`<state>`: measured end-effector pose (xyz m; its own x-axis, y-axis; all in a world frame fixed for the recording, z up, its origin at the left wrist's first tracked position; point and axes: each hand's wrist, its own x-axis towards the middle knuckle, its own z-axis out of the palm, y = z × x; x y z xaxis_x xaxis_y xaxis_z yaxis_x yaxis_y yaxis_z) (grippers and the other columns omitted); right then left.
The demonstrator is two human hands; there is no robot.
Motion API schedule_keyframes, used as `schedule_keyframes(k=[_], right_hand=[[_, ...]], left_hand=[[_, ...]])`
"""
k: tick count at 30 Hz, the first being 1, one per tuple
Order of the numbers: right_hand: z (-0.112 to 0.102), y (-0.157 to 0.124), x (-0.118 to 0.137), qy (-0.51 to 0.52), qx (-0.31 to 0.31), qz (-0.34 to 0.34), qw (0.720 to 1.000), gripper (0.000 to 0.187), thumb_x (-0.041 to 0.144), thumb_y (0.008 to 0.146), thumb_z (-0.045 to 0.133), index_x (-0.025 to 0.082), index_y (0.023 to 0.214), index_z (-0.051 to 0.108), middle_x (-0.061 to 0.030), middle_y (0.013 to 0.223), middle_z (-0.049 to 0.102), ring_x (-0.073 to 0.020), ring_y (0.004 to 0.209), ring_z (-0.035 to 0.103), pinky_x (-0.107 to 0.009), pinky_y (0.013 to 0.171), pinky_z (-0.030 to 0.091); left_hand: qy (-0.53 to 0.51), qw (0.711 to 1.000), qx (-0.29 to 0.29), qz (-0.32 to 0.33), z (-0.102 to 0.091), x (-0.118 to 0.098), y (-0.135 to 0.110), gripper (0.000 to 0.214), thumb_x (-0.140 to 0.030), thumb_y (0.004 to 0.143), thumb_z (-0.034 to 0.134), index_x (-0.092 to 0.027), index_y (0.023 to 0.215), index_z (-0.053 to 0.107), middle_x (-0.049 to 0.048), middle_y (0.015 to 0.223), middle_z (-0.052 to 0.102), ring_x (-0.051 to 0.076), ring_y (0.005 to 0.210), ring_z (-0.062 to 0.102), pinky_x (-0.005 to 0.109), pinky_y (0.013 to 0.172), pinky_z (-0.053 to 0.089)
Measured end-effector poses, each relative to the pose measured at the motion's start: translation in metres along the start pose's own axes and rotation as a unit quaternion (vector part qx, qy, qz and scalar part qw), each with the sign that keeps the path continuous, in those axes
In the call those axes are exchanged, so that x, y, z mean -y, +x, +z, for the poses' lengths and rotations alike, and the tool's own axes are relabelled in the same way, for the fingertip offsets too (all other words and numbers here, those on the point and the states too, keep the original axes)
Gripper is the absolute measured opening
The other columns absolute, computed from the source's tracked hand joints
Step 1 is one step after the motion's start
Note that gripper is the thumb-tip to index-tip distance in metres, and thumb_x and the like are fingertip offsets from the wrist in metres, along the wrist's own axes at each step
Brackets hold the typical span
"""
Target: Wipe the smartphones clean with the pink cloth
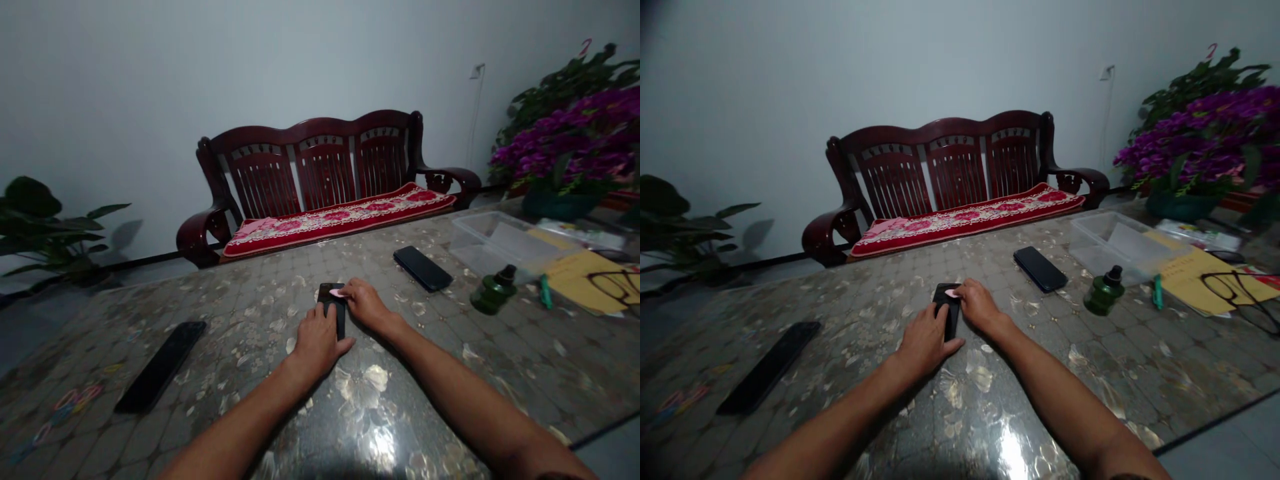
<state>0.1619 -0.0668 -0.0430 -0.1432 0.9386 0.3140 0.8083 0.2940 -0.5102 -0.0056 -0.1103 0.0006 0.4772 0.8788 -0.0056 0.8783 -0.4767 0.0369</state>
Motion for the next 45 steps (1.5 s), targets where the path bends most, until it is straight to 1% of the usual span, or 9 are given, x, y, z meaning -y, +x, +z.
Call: schedule_keyframes(k=[7,14,18,23,30,33,37,42,45], right_hand=[[0.000,0.003,-0.005,0.025,0.008,0.005,1.000,0.035,0.004,0.091,0.056,0.020,0.114,0.077,-0.0078,0.098,0.071,-0.0185,0.096,0.064,-0.027,0.090,0.048],[0.002,0.000,-0.004,0.034,-0.024,0.010,0.999,0.029,0.006,0.093,0.056,0.016,0.110,0.077,-0.0097,0.101,0.070,-0.0193,0.098,0.063,-0.027,0.090,0.048],[0.004,-0.001,0.000,0.044,-0.039,-0.012,0.998,0.033,0.003,0.091,0.055,0.016,0.112,0.077,-0.0094,0.098,0.068,-0.0198,0.098,0.062,-0.028,0.090,0.048],[0.009,-0.003,0.007,0.064,-0.062,-0.050,0.995,0.035,0.000,0.088,0.054,0.017,0.109,0.077,-0.0086,0.098,0.066,-0.0194,0.097,0.060,-0.028,0.089,0.048],[0.021,-0.007,0.024,0.054,-0.105,-0.180,0.977,0.038,0.004,0.093,0.054,0.021,0.123,0.070,-0.0074,0.099,0.064,-0.0191,0.094,0.057,-0.028,0.084,0.048],[0.018,0.000,0.020,0.024,-0.117,-0.172,0.978,0.034,0.010,0.096,0.056,0.023,0.124,0.070,-0.0084,0.100,0.063,-0.0204,0.096,0.056,-0.030,0.085,0.048],[0.017,0.003,0.015,0.009,-0.131,-0.141,0.981,0.031,0.011,0.096,0.057,0.019,0.123,0.070,-0.0105,0.102,0.064,-0.0225,0.098,0.056,-0.032,0.086,0.049],[0.024,-0.005,0.025,0.034,-0.120,-0.203,0.971,0.037,0.008,0.095,0.054,0.021,0.128,0.067,-0.0097,0.105,0.065,-0.0212,0.099,0.057,-0.031,0.088,0.050],[0.023,-0.002,0.023,0.048,-0.126,-0.179,0.974,0.037,0.007,0.093,0.055,0.021,0.124,0.070,-0.0094,0.101,0.066,-0.0211,0.096,0.058,-0.031,0.087,0.050]], left_hand=[[0.035,0.998,0.051,-0.015,-0.001,-0.004,0.008,0.056,-0.028,0.086,0.063,-0.012,0.138,0.049,0.0236,0.128,0.060,0.036,0.110,0.067,0.043,0.088,0.054],[0.076,0.993,0.089,-0.004,0.001,0.017,0.011,0.076,-0.013,0.080,0.062,-0.009,0.150,0.033,0.0334,0.150,0.043,0.040,0.128,0.058,0.047,0.102,0.048],[0.044,0.994,0.099,0.009,-0.001,0.027,0.012,0.076,-0.010,0.080,0.057,-0.006,0.151,0.029,0.0338,0.148,0.045,0.037,0.122,0.064,0.044,0.100,0.049],[0.006,0.997,0.079,0.011,-0.005,0.034,0.014,0.069,-0.009,0.082,0.052,-0.009,0.149,0.033,0.0272,0.143,0.054,0.032,0.116,0.067,0.039,0.095,0.051],[-0.040,0.994,0.089,-0.049,-0.010,0.046,0.019,0.051,-0.010,0.089,0.048,-0.013,0.140,0.047,0.0176,0.126,0.070,0.029,0.112,0.069,0.034,0.092,0.049],[-0.060,0.993,0.091,-0.045,-0.015,0.047,0.018,0.055,-0.008,0.089,0.046,-0.015,0.143,0.047,0.0170,0.123,0.071,0.030,0.110,0.070,0.035,0.090,0.048],[-0.079,0.992,0.088,-0.037,-0.018,0.048,0.017,0.056,-0.007,0.087,0.047,-0.017,0.142,0.050,0.0160,0.120,0.073,0.030,0.111,0.069,0.035,0.091,0.047],[-0.070,0.994,0.071,-0.052,-0.014,0.051,0.020,0.053,-0.006,0.085,0.047,-0.013,0.138,0.051,0.0184,0.118,0.072,0.030,0.108,0.070,0.037,0.091,0.048],[-0.065,0.995,0.061,-0.048,-0.011,0.052,0.020,0.052,-0.003,0.084,0.045,-0.013,0.134,0.053,0.0184,0.121,0.070,0.030,0.110,0.069,0.037,0.091,0.049]])
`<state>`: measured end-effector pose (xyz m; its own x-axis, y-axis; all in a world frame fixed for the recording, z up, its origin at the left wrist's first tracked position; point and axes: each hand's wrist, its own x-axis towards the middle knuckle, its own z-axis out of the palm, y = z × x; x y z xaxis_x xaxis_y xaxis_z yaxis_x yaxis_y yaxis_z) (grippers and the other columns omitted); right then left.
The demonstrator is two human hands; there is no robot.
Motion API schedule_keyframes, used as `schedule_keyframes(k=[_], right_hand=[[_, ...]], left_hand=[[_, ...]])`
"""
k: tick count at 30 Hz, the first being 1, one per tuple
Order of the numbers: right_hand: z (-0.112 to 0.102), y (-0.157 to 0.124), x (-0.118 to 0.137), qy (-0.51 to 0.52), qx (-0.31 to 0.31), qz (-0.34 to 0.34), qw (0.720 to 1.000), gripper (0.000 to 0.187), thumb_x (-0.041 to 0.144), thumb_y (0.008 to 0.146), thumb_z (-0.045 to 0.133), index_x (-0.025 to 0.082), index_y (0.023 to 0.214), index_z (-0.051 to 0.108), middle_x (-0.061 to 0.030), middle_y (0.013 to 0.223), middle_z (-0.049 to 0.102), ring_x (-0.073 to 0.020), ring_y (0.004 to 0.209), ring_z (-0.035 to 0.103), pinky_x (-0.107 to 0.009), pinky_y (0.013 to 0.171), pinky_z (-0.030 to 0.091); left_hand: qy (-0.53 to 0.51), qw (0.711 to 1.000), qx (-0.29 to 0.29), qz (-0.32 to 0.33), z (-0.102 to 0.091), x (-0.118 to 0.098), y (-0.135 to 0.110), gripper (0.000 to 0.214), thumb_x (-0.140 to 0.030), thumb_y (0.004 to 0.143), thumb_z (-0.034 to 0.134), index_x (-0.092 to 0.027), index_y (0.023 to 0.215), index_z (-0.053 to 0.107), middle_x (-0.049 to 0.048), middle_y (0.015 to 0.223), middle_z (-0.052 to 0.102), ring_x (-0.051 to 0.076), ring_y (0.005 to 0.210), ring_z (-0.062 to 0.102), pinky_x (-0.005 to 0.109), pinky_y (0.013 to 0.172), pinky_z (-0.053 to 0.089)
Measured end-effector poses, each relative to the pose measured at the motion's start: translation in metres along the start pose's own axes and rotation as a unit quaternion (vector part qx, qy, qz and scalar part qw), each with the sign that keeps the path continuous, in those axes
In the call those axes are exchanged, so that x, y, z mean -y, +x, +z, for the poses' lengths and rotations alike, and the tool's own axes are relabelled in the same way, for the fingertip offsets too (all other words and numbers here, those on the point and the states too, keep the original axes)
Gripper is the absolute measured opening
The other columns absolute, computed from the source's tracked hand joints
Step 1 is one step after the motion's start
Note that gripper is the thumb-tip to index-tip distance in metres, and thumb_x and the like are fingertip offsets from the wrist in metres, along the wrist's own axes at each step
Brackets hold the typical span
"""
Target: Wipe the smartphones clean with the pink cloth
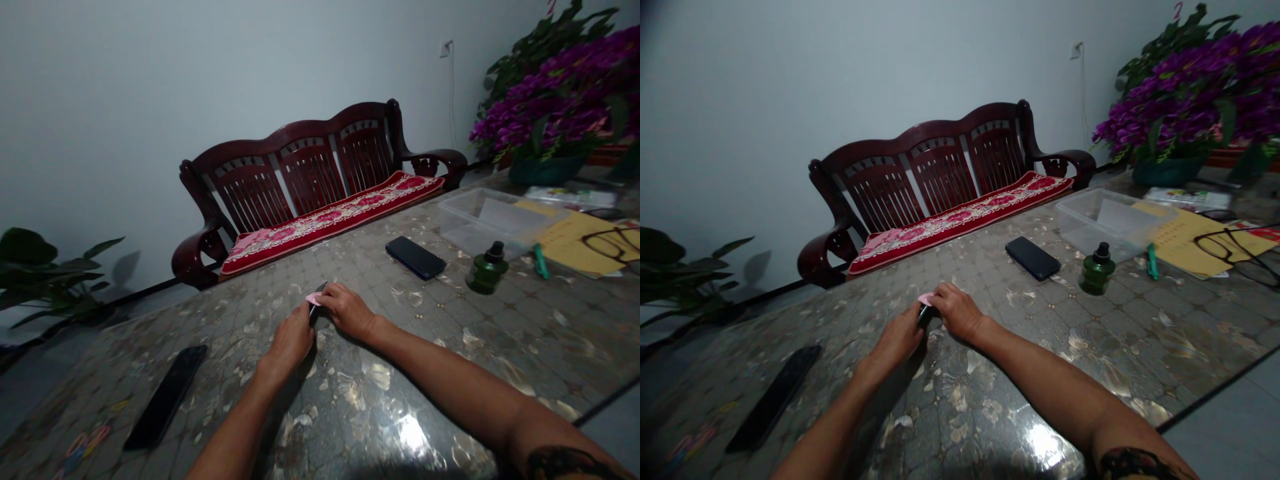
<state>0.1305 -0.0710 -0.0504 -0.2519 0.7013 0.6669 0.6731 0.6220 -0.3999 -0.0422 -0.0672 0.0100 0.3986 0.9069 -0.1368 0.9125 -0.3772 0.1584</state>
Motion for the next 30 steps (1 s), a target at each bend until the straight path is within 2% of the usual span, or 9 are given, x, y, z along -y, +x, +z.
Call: schedule_keyframes(k=[3,5,8,11,14,20,26,28,30], right_hand=[[-0.003,0.007,-0.013,0.021,-0.033,0.117,0.992,0.039,0.002,0.089,0.053,0.021,0.114,0.076,-0.0082,0.095,0.068,-0.0197,0.090,0.061,-0.029,0.084,0.049],[-0.005,0.012,-0.020,0.063,-0.054,0.215,0.973,0.038,0.001,0.085,0.055,0.020,0.107,0.079,-0.0076,0.094,0.070,-0.0192,0.089,0.062,-0.028,0.084,0.049],[-0.005,0.018,-0.023,0.204,-0.063,0.367,0.905,0.033,0.004,0.078,0.060,0.020,0.097,0.082,-0.0041,0.089,0.074,-0.0185,0.085,0.065,-0.025,0.077,0.048],[-0.002,0.020,-0.021,0.306,-0.049,0.454,0.836,0.029,0.009,0.076,0.061,0.017,0.094,0.081,0.0005,0.069,0.071,-0.0145,0.062,0.060,-0.021,0.058,0.042],[-0.001,0.020,-0.018,0.336,-0.038,0.473,0.813,0.027,0.009,0.072,0.060,0.013,0.089,0.080,0.0034,0.055,0.063,-0.0107,0.048,0.050,-0.020,0.048,0.033],[-0.002,0.018,-0.013,0.385,-0.029,0.489,0.782,0.023,0.007,0.065,0.062,0.013,0.080,0.079,0.0059,0.046,0.055,-0.0078,0.042,0.042,-0.019,0.043,0.026],[-0.008,0.021,-0.008,0.419,-0.033,0.497,0.759,0.018,0.011,0.065,0.069,0.011,0.081,0.078,0.0045,0.048,0.057,-0.0074,0.042,0.043,-0.019,0.043,0.027],[-0.010,0.022,-0.007,0.419,-0.048,0.492,0.761,0.019,0.014,0.066,0.069,0.011,0.084,0.078,0.0033,0.051,0.060,-0.0081,0.044,0.045,-0.019,0.044,0.029],[-0.013,0.021,-0.007,0.409,-0.047,0.470,0.781,0.019,0.017,0.068,0.069,0.012,0.084,0.078,0.0026,0.054,0.061,-0.0088,0.047,0.047,-0.020,0.047,0.031]], left_hand=[[0.014,1.000,-0.010,0.002,0.001,-0.001,-0.002,0.049,-0.001,0.083,0.043,-0.016,0.129,0.055,0.0169,0.121,0.070,0.029,0.108,0.069,0.037,0.090,0.049],[0.022,1.000,-0.011,-0.002,0.001,-0.003,-0.003,0.051,-0.001,0.083,0.044,-0.016,0.130,0.054,0.0172,0.123,0.068,0.030,0.108,0.069,0.038,0.090,0.049],[0.029,0.999,-0.004,-0.024,0.001,-0.007,-0.004,0.049,-0.002,0.083,0.045,-0.015,0.130,0.054,0.0183,0.125,0.067,0.031,0.108,0.069,0.038,0.089,0.049],[0.024,0.999,-0.002,-0.048,0.005,-0.011,-0.003,0.048,-0.003,0.083,0.046,-0.014,0.129,0.054,0.0188,0.123,0.068,0.031,0.112,0.066,0.038,0.091,0.048],[0.019,0.998,-0.008,-0.056,0.010,-0.013,-0.002,0.053,-0.006,0.084,0.049,-0.012,0.136,0.049,0.0197,0.129,0.065,0.033,0.122,0.060,0.041,0.096,0.046],[0.004,0.996,-0.051,-0.071,0.025,-0.007,-0.003,0.062,-0.012,0.084,0.050,-0.016,0.145,0.040,0.0187,0.143,0.053,0.036,0.131,0.050,0.049,0.104,0.040],[-0.076,0.985,-0.149,-0.034,0.035,0.004,-0.005,0.073,-0.011,0.072,0.060,-0.019,0.143,0.043,0.0133,0.136,0.056,0.030,0.129,0.050,0.042,0.109,0.039],[-0.077,0.983,-0.164,-0.017,0.036,0.006,-0.007,0.074,-0.010,0.070,0.061,-0.019,0.142,0.045,0.0123,0.134,0.057,0.030,0.127,0.050,0.041,0.107,0.040],[-0.065,0.983,-0.172,0.009,0.035,0.008,-0.009,0.074,-0.010,0.070,0.061,-0.021,0.141,0.046,0.0116,0.133,0.057,0.030,0.125,0.051,0.043,0.107,0.041]])
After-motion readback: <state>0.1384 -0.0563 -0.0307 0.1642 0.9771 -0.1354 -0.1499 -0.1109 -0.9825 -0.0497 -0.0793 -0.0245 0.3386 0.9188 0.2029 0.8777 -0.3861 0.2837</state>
